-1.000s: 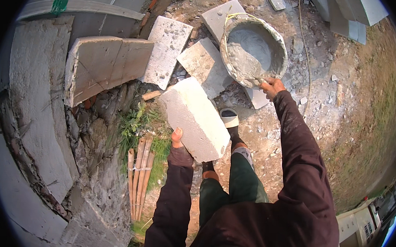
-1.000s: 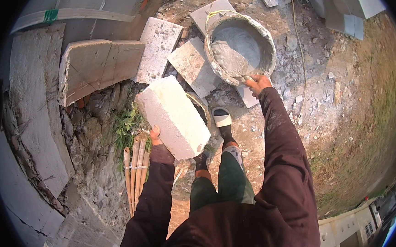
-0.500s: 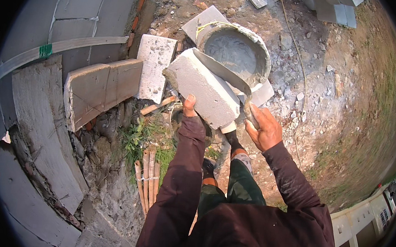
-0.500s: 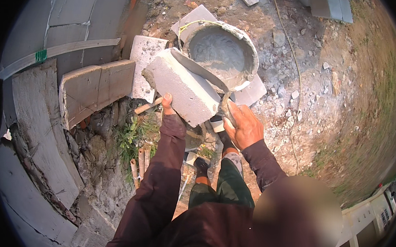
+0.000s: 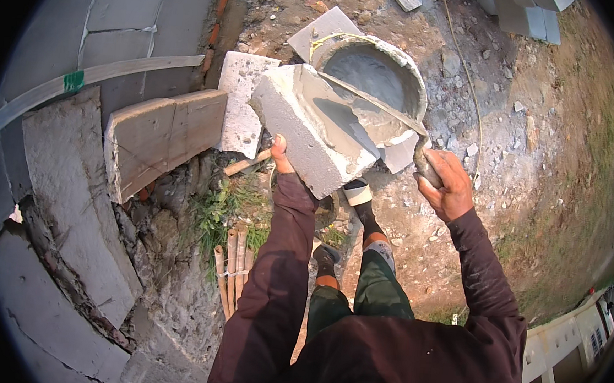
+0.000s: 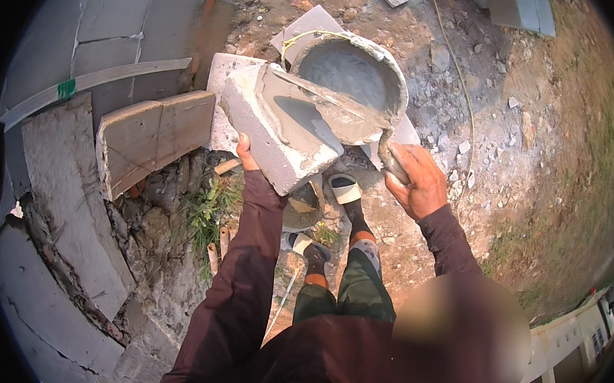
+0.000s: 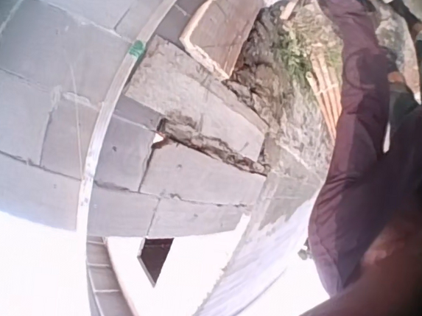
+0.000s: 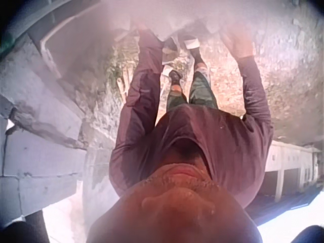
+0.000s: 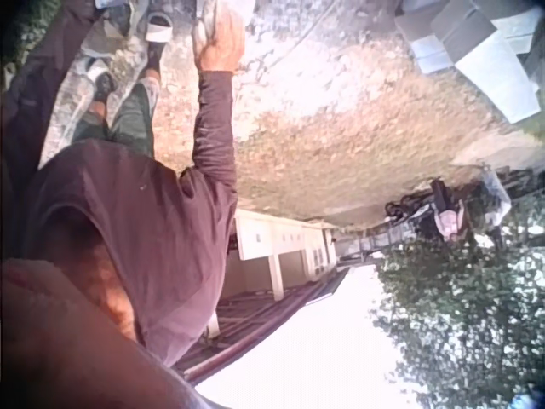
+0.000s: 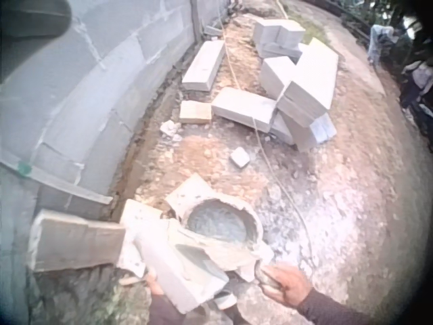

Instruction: The person applies mortar to a partially built wall and places concrete blocks to extend the structure. They use a trowel to spread mortar, position blocks, and tap them into place, repeating the process along the wall.

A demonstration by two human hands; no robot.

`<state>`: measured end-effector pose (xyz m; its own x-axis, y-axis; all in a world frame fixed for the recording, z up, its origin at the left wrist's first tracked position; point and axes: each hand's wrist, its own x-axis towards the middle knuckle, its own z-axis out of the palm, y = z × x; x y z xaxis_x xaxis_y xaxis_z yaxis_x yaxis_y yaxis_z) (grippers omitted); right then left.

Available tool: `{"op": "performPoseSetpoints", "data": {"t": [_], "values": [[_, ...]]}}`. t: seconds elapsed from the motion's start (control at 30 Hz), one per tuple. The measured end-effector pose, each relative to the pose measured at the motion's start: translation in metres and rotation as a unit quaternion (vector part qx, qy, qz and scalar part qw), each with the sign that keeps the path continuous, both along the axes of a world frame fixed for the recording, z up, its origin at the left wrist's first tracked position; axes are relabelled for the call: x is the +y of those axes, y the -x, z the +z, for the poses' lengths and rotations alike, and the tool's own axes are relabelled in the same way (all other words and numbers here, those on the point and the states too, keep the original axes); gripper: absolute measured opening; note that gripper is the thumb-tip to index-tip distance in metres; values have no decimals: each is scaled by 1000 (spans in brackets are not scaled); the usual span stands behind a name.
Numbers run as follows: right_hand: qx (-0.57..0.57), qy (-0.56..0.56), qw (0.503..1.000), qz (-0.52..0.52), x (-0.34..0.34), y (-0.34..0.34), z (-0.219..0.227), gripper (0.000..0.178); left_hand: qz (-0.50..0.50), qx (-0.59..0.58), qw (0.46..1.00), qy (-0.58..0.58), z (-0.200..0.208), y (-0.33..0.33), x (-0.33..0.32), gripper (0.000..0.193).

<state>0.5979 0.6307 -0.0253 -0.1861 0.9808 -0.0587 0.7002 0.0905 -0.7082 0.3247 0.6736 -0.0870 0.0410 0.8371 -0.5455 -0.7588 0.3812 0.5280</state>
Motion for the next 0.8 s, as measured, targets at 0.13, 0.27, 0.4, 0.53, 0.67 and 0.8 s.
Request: {"op": "performPoseSetpoints", "data": {"t": [0.13,0.27,0.4,0.53,0.67,0.8], "values": [[-4,38,996,79,31,13,-7,49,-50,15,999,-4,-13,13,-6,79],[-44,-5,996,72,-15,8,1,52,79,-47,995,35,14,-7,1,84],[-81,-2,996,29,-44,-29,-5,50,78,-2,997,-2,6,13,-1,85],[-178,222,959,-17,4,-22,-38,43,71,35,997,16,2,31,-11,88],[-283,236,929,-36,64,27,-128,24,52,65,996,38,4,36,-20,87],[-254,332,909,3,62,69,-154,27,52,92,992,66,7,33,-29,86]]}}
